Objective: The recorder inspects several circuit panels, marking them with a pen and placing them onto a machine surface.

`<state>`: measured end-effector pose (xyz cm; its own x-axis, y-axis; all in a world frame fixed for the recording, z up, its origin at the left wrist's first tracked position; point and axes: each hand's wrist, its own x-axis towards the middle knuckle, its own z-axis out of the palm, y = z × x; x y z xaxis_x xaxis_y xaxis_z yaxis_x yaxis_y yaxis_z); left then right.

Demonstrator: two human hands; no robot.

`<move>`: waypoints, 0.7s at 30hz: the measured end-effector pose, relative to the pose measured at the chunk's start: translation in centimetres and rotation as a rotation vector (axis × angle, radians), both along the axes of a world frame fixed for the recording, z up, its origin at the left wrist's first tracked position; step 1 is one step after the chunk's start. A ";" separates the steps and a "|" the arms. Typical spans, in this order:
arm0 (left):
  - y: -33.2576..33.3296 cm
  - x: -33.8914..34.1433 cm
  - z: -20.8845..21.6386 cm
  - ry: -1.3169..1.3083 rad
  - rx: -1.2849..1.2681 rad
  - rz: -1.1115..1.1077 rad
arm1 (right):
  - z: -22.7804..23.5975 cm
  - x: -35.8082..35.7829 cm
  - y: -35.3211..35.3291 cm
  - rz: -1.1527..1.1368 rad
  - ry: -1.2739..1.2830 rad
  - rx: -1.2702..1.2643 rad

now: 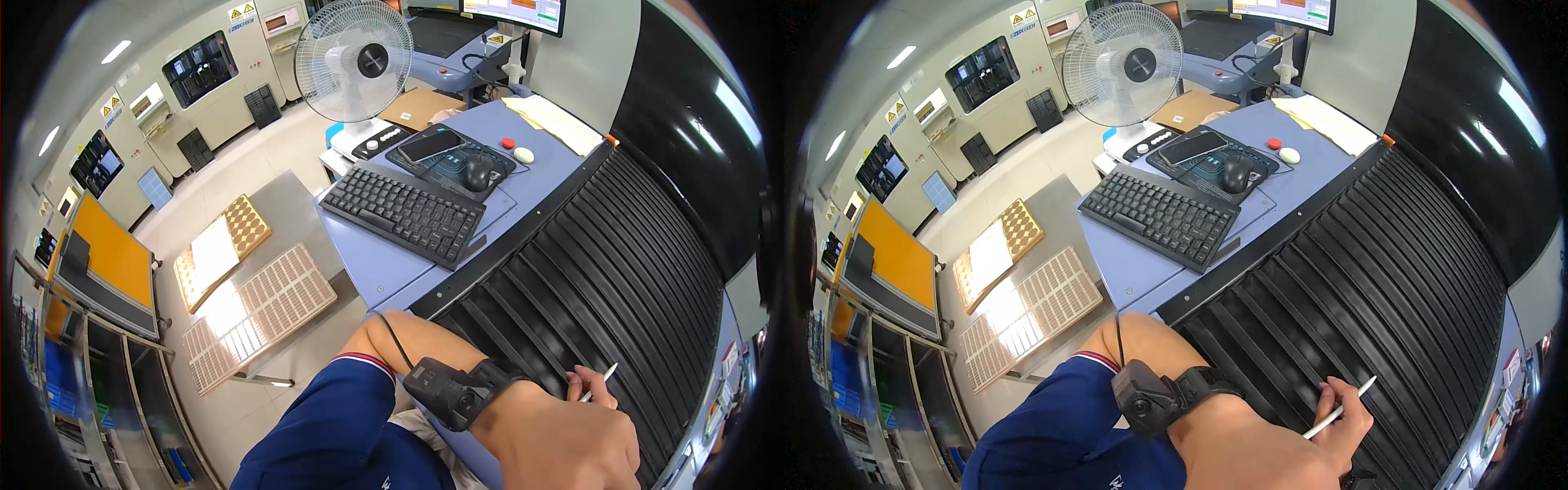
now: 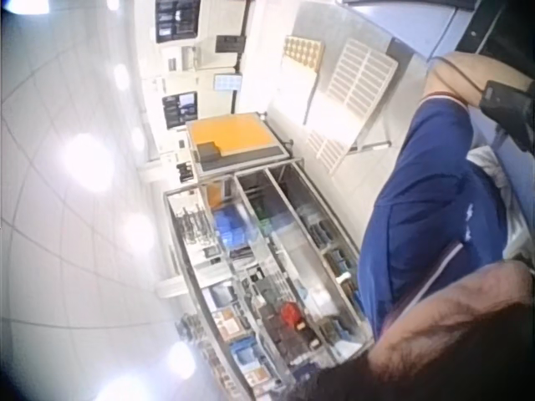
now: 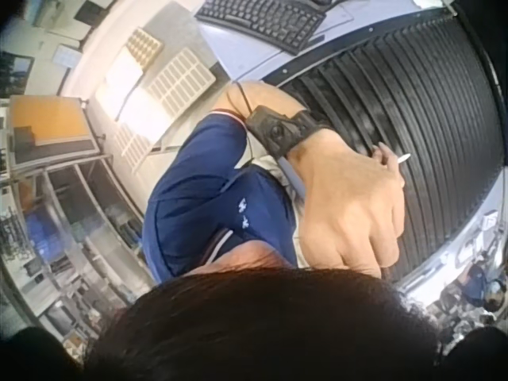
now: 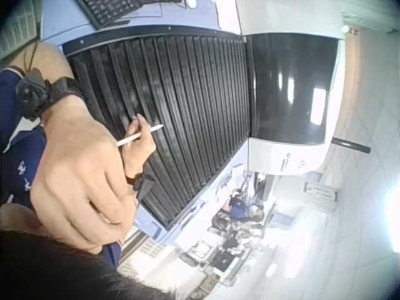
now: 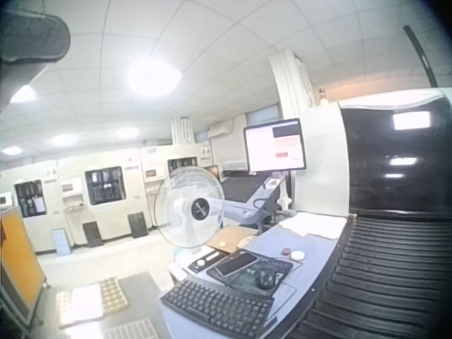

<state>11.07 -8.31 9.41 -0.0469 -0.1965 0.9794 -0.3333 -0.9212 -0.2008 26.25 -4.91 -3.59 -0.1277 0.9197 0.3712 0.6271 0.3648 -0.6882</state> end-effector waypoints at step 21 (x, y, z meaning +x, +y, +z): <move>-1.0 -2.2 0.8 0.072 -0.195 -0.124 | -0.5 0.7 0.5 0.118 -0.001 0.096</move>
<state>8.88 -9.32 10.25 0.0126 -0.0007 0.9999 -0.4536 -0.8912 0.0051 26.99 -4.40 -4.06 -0.2335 0.8584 0.4568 0.5765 0.5005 -0.6458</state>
